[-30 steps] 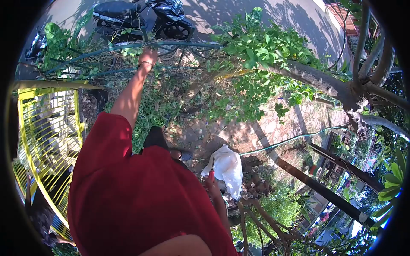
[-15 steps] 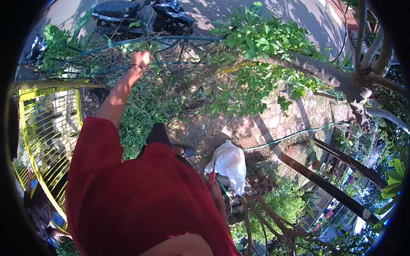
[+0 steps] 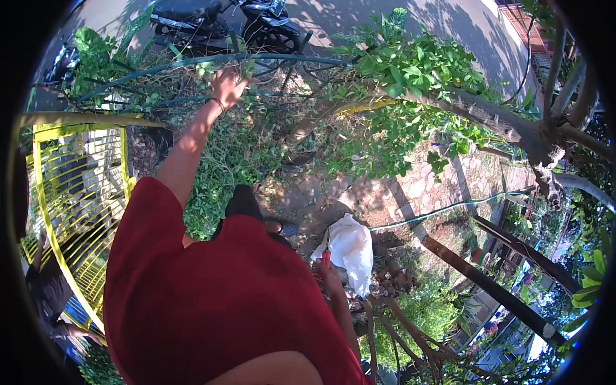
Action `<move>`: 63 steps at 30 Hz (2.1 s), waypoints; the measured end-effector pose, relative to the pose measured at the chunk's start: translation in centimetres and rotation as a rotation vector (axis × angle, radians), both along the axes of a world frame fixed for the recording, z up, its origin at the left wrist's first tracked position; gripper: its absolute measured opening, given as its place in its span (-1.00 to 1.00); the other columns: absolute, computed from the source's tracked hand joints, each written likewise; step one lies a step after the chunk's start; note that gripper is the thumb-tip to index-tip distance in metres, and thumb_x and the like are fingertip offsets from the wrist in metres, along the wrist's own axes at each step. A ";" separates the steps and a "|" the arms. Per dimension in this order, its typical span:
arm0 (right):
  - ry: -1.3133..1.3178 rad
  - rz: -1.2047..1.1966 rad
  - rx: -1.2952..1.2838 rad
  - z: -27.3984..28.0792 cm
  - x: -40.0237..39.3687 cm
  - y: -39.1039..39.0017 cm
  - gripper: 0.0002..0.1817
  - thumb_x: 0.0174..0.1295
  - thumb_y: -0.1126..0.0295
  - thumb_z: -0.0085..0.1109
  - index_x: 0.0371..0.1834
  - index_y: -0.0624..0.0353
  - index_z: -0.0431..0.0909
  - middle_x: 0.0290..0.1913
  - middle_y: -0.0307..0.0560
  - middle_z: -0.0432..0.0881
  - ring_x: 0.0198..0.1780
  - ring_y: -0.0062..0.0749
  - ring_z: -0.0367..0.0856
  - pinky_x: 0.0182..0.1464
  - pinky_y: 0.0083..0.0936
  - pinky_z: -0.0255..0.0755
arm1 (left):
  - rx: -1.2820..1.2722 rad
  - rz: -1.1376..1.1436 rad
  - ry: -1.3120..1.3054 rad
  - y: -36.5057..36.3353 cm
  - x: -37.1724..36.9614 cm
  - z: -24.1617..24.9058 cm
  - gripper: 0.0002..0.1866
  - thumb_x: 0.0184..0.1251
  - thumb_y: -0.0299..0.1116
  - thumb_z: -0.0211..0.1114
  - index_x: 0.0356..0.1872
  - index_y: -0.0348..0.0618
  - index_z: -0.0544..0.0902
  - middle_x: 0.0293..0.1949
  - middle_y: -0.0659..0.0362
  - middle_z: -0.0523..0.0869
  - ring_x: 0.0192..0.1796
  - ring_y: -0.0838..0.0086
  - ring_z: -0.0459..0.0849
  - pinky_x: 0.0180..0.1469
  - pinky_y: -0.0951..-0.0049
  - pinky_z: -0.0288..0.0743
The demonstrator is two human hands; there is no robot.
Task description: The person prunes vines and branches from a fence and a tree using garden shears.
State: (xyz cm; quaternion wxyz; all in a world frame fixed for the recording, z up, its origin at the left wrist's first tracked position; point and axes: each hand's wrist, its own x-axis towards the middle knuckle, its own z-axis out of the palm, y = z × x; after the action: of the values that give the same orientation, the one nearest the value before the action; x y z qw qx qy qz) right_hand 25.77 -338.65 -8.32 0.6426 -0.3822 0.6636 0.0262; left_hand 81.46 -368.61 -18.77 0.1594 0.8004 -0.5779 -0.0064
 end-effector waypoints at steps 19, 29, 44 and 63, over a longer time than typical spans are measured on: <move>-0.174 0.513 0.009 1.0 14.2 -14.4 -0.30 0.28 0.04 0.14 0.38 0.21 0.26 0.24 0.04 0.45 0.28 -0.23 0.40 0.29 -0.35 0.25 | -0.864 1.070 2.329 20.5 -11.9 -5.3 -0.52 0.44 -0.26 -0.11 -0.77 0.08 0.10 -0.79 0.33 0.05 -0.71 0.52 0.04 -0.45 0.38 0.28; -0.120 0.655 -0.095 -6.3 22.8 -23.9 -0.28 0.26 -0.11 0.11 0.19 0.35 0.35 -0.16 0.00 0.56 -0.15 -0.33 0.50 -0.03 -0.41 0.35 | 0.442 0.507 1.273 48.4 -8.4 -13.5 -0.50 0.41 0.02 0.02 -0.45 -0.30 0.52 -0.54 0.11 0.58 -0.42 0.26 0.56 -0.22 0.31 0.42; -0.095 0.622 0.158 -9.8 19.7 -19.3 -0.28 0.28 -0.20 0.03 0.12 0.35 0.40 -0.16 -0.06 0.56 -0.16 -0.36 0.51 -0.02 -0.39 0.36 | 0.710 0.283 1.369 8.0 5.7 -13.8 0.06 0.25 0.46 -0.04 0.49 -0.27 0.04 0.46 -0.05 0.19 0.37 0.10 0.38 0.38 0.05 0.31; -0.147 0.356 0.198 -16.3 13.6 -12.5 -0.58 0.34 0.01 0.09 -0.07 0.18 0.43 -0.36 -0.29 0.41 -0.31 -0.57 0.39 -0.22 -0.54 0.30 | -0.887 1.127 2.440 -5.9 -4.5 -20.1 -0.67 0.54 -0.16 -0.05 -0.50 0.01 0.37 -0.54 0.27 0.37 -0.38 0.42 0.45 -0.12 0.22 0.36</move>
State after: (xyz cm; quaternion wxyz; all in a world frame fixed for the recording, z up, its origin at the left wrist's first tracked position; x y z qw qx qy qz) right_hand 39.35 -351.19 -24.63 0.7090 -0.4290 0.5312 0.1763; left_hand 76.97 -374.54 -38.89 0.7672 0.2966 0.3590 -0.4411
